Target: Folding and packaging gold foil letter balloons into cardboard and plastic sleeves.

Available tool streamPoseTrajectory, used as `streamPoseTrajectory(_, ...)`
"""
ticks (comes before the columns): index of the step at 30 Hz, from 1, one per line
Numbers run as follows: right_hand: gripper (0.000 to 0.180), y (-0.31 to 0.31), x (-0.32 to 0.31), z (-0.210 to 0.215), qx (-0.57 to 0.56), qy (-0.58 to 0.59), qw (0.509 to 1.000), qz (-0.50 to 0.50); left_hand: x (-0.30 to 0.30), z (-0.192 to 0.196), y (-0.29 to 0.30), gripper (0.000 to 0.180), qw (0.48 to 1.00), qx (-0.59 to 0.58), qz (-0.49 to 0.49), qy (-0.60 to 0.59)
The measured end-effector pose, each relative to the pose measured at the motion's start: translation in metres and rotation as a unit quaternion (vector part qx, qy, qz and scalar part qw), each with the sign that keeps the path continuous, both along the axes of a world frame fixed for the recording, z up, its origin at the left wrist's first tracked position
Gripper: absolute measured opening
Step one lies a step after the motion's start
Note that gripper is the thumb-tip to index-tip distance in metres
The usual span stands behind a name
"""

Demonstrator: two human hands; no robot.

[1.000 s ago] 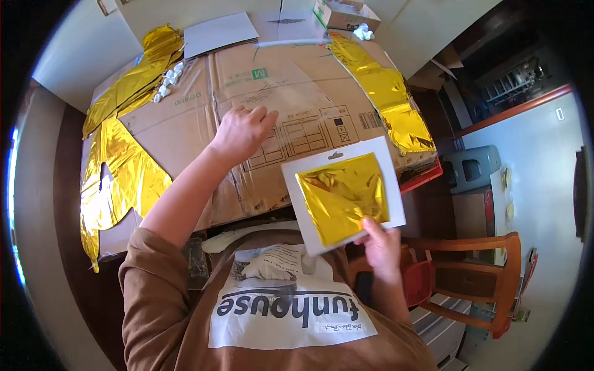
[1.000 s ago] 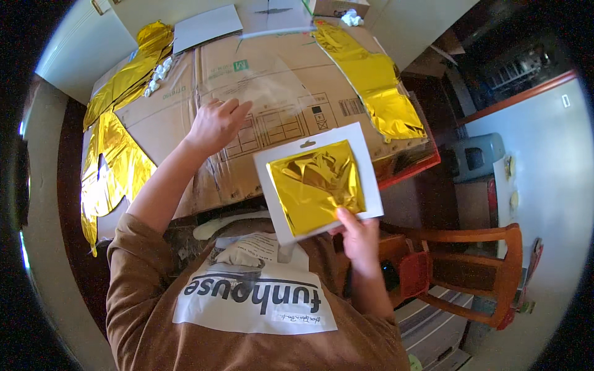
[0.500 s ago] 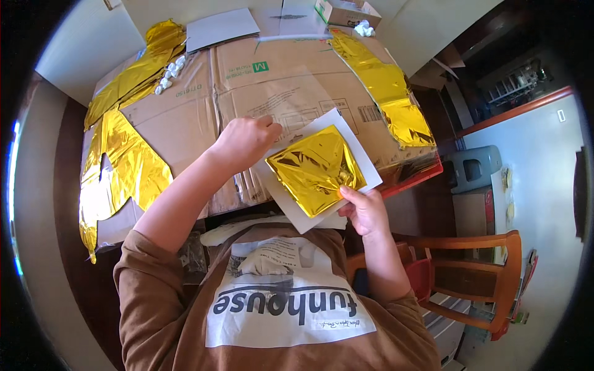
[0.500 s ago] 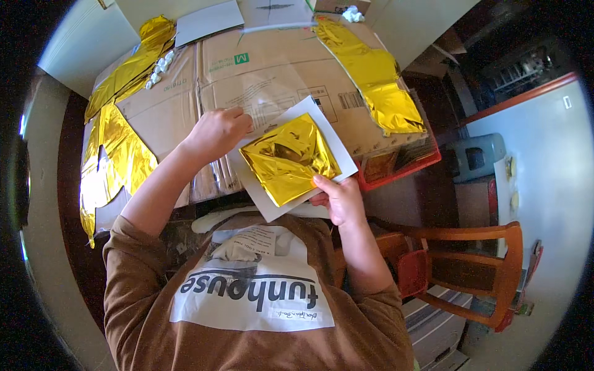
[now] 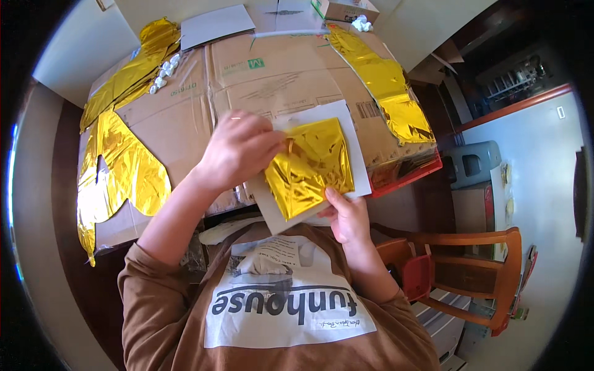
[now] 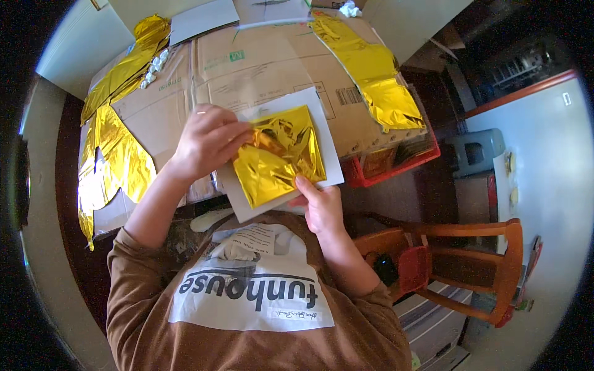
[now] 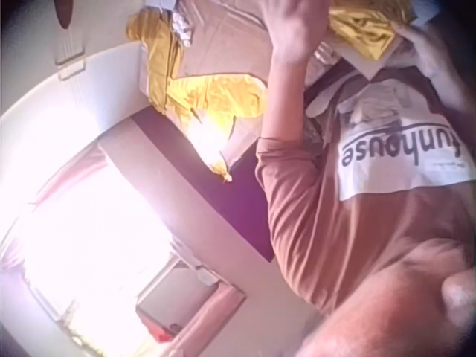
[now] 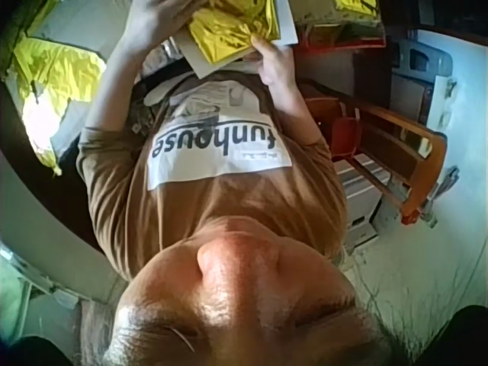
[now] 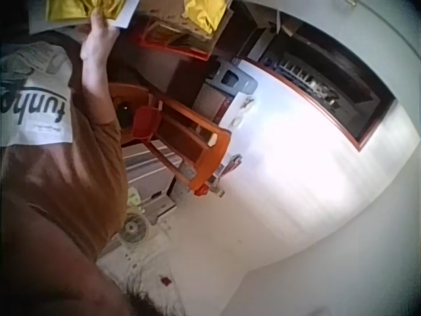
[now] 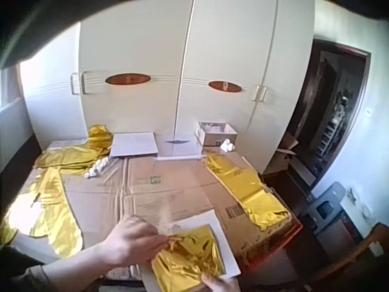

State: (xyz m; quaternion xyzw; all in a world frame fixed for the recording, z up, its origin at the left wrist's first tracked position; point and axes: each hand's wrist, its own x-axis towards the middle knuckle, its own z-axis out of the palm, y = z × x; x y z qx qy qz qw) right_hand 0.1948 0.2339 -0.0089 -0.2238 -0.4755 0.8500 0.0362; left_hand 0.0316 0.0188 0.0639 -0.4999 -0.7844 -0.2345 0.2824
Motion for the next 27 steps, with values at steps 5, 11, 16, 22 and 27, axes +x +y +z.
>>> streamPoseTrajectory(5,0.046,-0.017,0.021,0.001,-0.037,0.036,0.997,0.049,0.033,-0.03,-0.006,0.03,0.586,0.633,0.123,-0.49)
streamPoseTrajectory(11,0.034,-0.033,0.02,0.008,-0.037,0.031,0.998,0.05,0.055,-0.01,-0.03,0.046,0.424,0.446,-0.08,-0.784)
streamPoseTrajectory(16,0.031,-0.035,0.033,0.016,-0.006,0.024,0.997,0.072,0.07,-0.025,-0.06,0.045,0.393,0.403,-0.058,-0.825)
streamPoseTrajectory(22,0.04,-0.048,0.052,-0.007,-0.073,-0.031,0.991,0.106,0.08,-0.04,-0.074,0.045,0.362,0.412,-0.05,-0.835)
streamPoseTrajectory(27,0.086,-0.008,0.073,-0.038,0.032,0.078,0.976,0.201,0.079,-0.034,-0.086,0.043,0.398,0.374,0.002,-0.838)
